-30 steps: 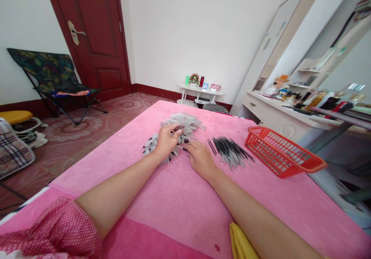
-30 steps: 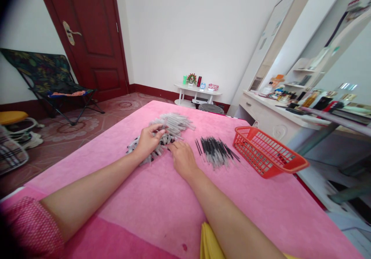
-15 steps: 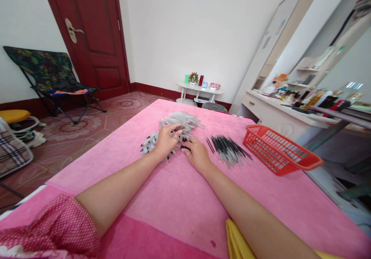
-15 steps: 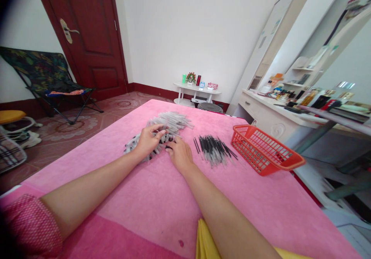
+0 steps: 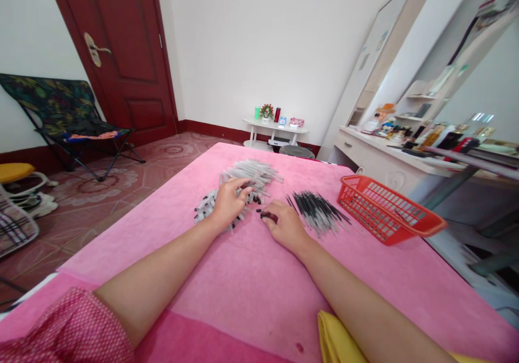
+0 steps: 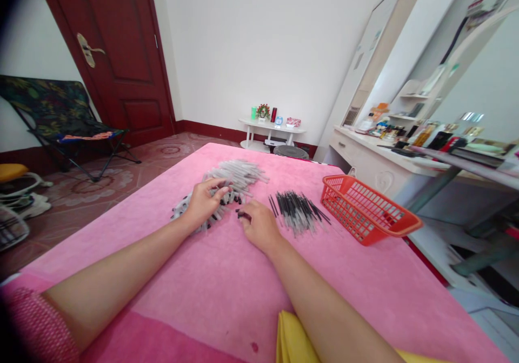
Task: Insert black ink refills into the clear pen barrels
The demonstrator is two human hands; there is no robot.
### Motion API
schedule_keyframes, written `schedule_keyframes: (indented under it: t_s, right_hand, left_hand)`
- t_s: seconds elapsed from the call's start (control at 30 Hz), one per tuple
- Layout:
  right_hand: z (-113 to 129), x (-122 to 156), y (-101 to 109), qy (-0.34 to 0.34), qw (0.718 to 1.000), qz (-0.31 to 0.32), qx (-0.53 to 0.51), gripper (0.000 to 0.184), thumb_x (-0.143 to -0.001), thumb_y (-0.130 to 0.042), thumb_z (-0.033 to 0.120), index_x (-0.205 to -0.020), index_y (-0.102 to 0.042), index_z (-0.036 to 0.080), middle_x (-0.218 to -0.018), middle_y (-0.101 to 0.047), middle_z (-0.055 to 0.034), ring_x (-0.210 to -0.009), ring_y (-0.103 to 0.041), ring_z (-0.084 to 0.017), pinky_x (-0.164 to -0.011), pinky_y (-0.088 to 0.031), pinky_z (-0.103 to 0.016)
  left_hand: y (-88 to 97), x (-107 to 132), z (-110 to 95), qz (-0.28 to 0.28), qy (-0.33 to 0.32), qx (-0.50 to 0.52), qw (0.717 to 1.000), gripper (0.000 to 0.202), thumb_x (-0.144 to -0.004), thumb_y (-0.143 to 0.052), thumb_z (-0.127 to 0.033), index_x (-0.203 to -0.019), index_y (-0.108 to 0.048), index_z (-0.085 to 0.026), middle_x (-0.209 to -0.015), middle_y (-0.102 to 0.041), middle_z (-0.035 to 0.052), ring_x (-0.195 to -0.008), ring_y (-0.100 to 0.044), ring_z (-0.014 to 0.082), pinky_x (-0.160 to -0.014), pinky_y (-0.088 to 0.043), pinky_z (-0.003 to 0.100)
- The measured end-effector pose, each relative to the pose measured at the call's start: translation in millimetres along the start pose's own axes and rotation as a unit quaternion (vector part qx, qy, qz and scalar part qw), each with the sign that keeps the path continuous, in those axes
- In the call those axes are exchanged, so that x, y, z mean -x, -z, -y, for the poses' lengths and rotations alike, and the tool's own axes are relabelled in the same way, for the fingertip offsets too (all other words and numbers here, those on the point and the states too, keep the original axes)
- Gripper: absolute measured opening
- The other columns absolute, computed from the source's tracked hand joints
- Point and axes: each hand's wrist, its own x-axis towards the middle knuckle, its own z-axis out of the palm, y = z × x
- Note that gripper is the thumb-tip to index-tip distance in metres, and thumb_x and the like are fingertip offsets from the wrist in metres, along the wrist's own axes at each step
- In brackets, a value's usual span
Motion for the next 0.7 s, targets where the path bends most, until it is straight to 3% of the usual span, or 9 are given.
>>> schedule_keyframes:
  t_s: [0.13,0.23,0.53,0.7]
  right_hand:
    - [7,2,11,0.045,0.992,0.061,0.098,0.017,-0.081,-0.052,0.02,-0.082,-0.069,0.018,-0.083,-0.059,-0.0063,-0.083,-0.055,-0.017,-0.075,-0.039,-0.028]
    - [9,-1,10,0.037,0.99,0.073,0.114,0.016,-0.082,-0.054,0.025,-0.082,-0.069,0.018,-0.082,-0.058,-0.0065,-0.083,-0.055,-0.018,-0.074,-0.039,-0.027]
    - [16,2,7,0.026,0.985,0.085,0.15,0.015,-0.084,-0.048,0.021,-0.091,-0.061,0.016,-0.088,-0.06,-0.0083,-0.08,-0.056,-0.018,-0.071,-0.039,-0.027]
    - [12,0,12,0.047,0.99,0.084,0.108,0.023,-0.083,-0.044,0.014,-0.094,-0.064,0.017,-0.089,-0.062,-0.0074,-0.08,-0.058,-0.017,-0.072,-0.04,-0.025]
  left_hand:
    - [0.7,0,-1,0.003,0.001,-0.001,1.0,0.021,-0.079,-0.054,-0.02,-0.095,-0.068,-0.019,-0.094,-0.069,0.0047,-0.089,-0.06,0.0192,-0.081,-0.046,0.032]
    - [0.5,0,-1,0.007,0.002,0.004,1.0,0.021,-0.079,-0.054,-0.021,-0.095,-0.067,-0.019,-0.094,-0.069,0.0051,-0.09,-0.061,0.0198,-0.081,-0.046,0.033]
    - [-1.8,3,0,0.021,-0.025,-0.036,0.999,0.022,-0.078,-0.056,-0.019,-0.097,-0.067,-0.02,-0.094,-0.069,0.0048,-0.088,-0.06,0.0202,-0.081,-0.045,0.034]
    - [-2.0,4,-1,0.037,-0.045,-0.068,0.996,0.022,-0.078,-0.056,-0.019,-0.097,-0.067,-0.02,-0.091,-0.068,0.0059,-0.086,-0.059,0.0206,-0.079,-0.045,0.034]
